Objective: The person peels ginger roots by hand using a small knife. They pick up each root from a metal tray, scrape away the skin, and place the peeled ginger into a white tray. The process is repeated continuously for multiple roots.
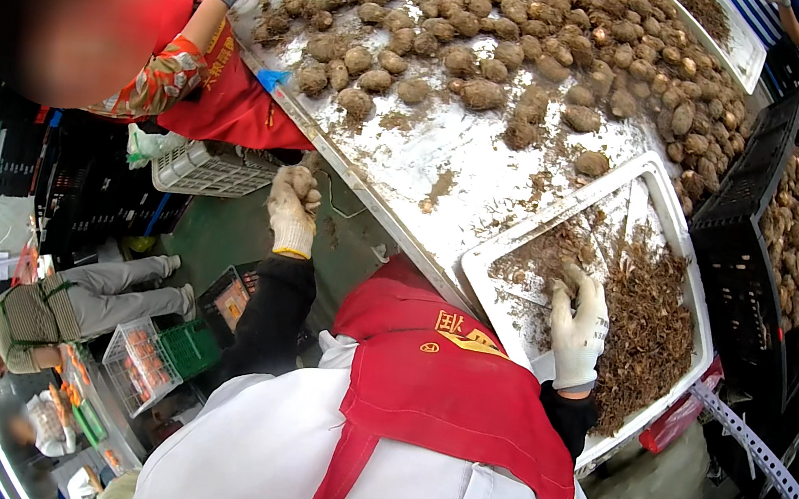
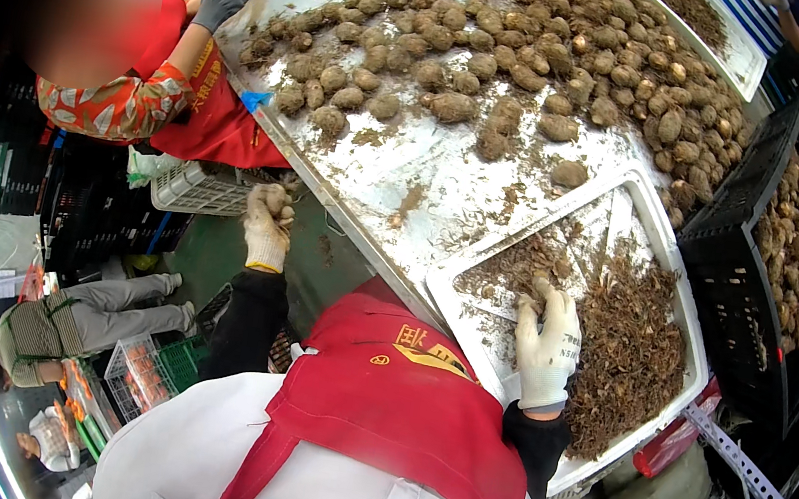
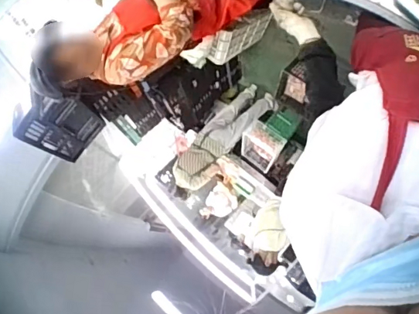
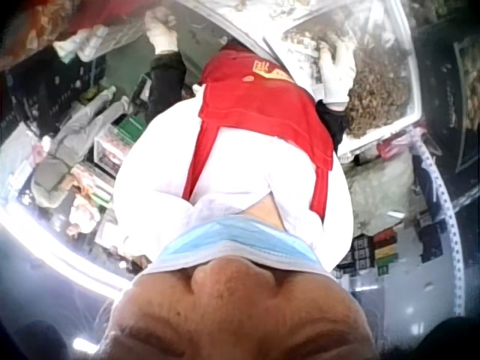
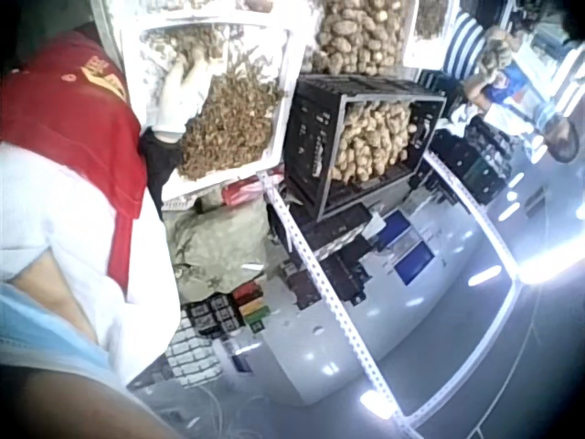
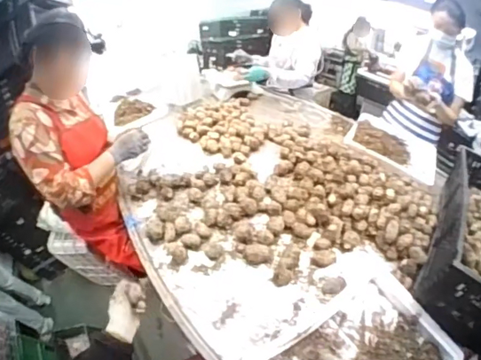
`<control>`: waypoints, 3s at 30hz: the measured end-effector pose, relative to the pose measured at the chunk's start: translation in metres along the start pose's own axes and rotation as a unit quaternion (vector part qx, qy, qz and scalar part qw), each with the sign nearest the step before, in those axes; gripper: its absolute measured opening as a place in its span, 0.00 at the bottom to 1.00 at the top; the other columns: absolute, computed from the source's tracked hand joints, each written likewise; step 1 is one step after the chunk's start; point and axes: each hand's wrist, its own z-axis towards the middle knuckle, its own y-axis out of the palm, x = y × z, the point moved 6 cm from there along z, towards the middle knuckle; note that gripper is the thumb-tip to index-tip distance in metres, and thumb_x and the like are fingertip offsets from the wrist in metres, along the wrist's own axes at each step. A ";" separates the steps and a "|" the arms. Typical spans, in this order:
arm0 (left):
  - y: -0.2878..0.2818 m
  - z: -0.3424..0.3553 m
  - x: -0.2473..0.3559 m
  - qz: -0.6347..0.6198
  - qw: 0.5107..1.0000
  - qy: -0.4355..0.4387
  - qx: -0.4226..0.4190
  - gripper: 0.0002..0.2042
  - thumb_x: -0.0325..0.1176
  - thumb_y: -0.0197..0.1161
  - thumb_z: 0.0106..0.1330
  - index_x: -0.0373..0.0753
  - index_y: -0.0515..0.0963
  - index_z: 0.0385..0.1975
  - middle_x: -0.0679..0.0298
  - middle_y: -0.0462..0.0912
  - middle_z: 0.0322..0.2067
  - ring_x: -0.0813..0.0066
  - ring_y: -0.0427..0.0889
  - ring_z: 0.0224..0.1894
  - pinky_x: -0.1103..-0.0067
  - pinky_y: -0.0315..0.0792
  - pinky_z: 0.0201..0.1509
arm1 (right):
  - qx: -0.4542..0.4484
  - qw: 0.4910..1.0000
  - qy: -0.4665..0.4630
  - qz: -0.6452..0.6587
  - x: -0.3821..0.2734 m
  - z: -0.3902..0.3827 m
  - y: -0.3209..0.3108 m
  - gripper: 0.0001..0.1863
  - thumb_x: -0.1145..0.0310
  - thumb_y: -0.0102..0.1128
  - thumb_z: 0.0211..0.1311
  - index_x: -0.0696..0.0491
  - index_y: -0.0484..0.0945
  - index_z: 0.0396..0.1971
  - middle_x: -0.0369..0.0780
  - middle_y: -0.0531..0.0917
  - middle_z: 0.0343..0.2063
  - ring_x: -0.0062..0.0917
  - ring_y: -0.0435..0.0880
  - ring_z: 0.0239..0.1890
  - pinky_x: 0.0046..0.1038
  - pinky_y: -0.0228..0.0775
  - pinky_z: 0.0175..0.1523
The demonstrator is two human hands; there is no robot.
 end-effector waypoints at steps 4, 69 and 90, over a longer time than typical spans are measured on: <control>-0.014 0.032 -0.061 0.044 0.996 -0.069 0.023 0.16 0.41 0.54 0.73 0.46 0.66 0.21 0.73 0.59 0.15 0.80 0.54 0.13 0.79 0.46 0.17 | -0.025 1.000 -0.006 0.002 -0.019 0.007 0.001 0.14 0.70 0.62 0.65 0.58 0.80 0.49 0.48 0.82 0.43 0.43 0.82 0.46 0.38 0.74 0.53; -0.012 0.064 -0.088 -0.080 0.985 -0.111 0.107 0.17 0.45 0.53 0.77 0.41 0.76 0.29 0.65 0.78 0.19 0.69 0.76 0.17 0.68 0.74 0.22 | -0.119 0.992 0.001 -0.029 -0.030 0.016 0.029 0.15 0.71 0.60 0.66 0.58 0.81 0.50 0.48 0.83 0.44 0.45 0.83 0.47 0.39 0.75 0.52; 0.049 0.006 0.015 0.077 0.972 0.148 -0.167 0.20 0.48 0.47 0.81 0.35 0.75 0.50 0.58 0.85 0.36 0.71 0.84 0.32 0.79 0.76 0.27 | -0.131 0.991 0.007 -0.014 -0.027 0.013 0.032 0.14 0.70 0.59 0.67 0.57 0.81 0.50 0.48 0.82 0.44 0.45 0.82 0.47 0.41 0.73 0.53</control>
